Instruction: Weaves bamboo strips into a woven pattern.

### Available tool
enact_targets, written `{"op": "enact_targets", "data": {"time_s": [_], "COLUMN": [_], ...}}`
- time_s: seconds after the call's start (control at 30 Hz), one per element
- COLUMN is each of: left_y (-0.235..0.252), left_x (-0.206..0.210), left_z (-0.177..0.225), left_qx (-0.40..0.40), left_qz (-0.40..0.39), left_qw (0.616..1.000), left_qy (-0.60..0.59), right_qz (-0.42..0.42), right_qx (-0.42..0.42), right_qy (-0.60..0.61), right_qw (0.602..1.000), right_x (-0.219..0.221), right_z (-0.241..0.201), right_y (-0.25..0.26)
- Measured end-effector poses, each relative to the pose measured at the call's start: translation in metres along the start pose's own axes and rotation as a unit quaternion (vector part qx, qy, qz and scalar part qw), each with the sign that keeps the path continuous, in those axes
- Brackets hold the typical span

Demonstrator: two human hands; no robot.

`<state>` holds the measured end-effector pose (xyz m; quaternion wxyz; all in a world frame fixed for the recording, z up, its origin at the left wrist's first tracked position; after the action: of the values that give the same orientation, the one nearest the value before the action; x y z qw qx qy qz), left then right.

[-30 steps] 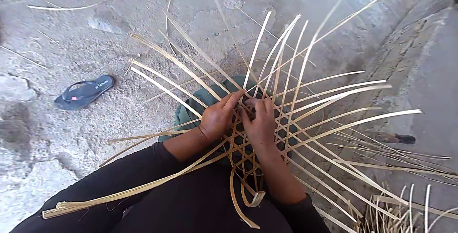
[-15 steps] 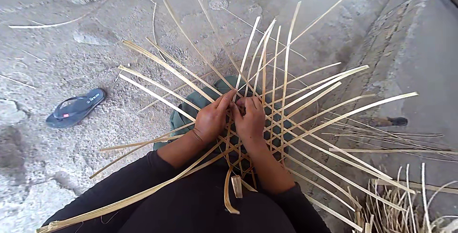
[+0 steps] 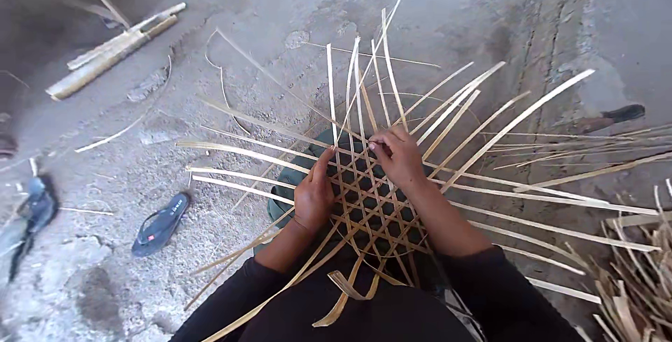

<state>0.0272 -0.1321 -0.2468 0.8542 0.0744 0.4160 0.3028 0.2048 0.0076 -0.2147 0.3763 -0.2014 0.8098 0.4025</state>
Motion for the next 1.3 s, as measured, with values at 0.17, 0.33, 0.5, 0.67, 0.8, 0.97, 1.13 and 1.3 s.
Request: {"op": "enact_targets", "data": {"time_s": [0.17, 0.33, 0.5, 0.67, 0.8, 0.97, 1.13, 1.3], "left_y": [0.000, 0.000, 0.000, -0.001, -0.001, -0.002, -0.004, -0.003], "left_x": [-0.001, 0.000, 0.000, -0.001, 0.000, -0.001, 0.000, 0.002], "left_z": [0.001, 0.000, 0.002, 0.001, 0.001, 0.002, 0.003, 0.004], "left_qx": [0.006, 0.008, 0.003, -0.003, -0.002, -0.004, -0.002, -0.004], "left_qz": [0.011, 0.016, 0.007, -0.004, 0.000, 0.009, 0.008, 0.005], "left_qw": [1.000, 1.000, 1.000, 1.000, 1.000, 1.000, 1.000, 0.999], "left_qy": [0.007, 0.011, 0.008, 0.017, 0.017, -0.001, -0.025, -0.044], "right_qz": [-0.005, -0.030, -0.009, -0.009, -0.014, 0.025, 0.023, -0.027], "right_qx": [-0.031, -0.049, 0.045, 0.102, 0.108, 0.043, -0.069, -0.036], "right_qy": [0.020, 0.034, 0.012, 0.036, 0.054, 0.020, 0.000, 0.060], "right_qw": [0.999, 0.998, 0.999, 0.994, 0.993, 0.999, 0.997, 0.997], "right_x": [-0.002, -0.004, 0.003, 0.008, 0.009, -0.004, 0.005, 0.002], "right_z": [0.004, 0.008, -0.007, -0.009, -0.006, -0.018, -0.034, -0.026], "right_y": [-0.001, 0.001, 0.006, 0.005, 0.004, -0.001, -0.010, -0.003]}}
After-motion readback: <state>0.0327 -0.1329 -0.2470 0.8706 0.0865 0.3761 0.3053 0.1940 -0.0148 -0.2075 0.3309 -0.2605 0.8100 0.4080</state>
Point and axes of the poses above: each hand's wrist, its own y-axis towards the middle knuckle, its own x-axis out of the palm, z = x × y, the point moved 1 cm from there along y, towards the middle knuckle, and after that the axes turned 12 degrees about -x, right-handed, at the moved point
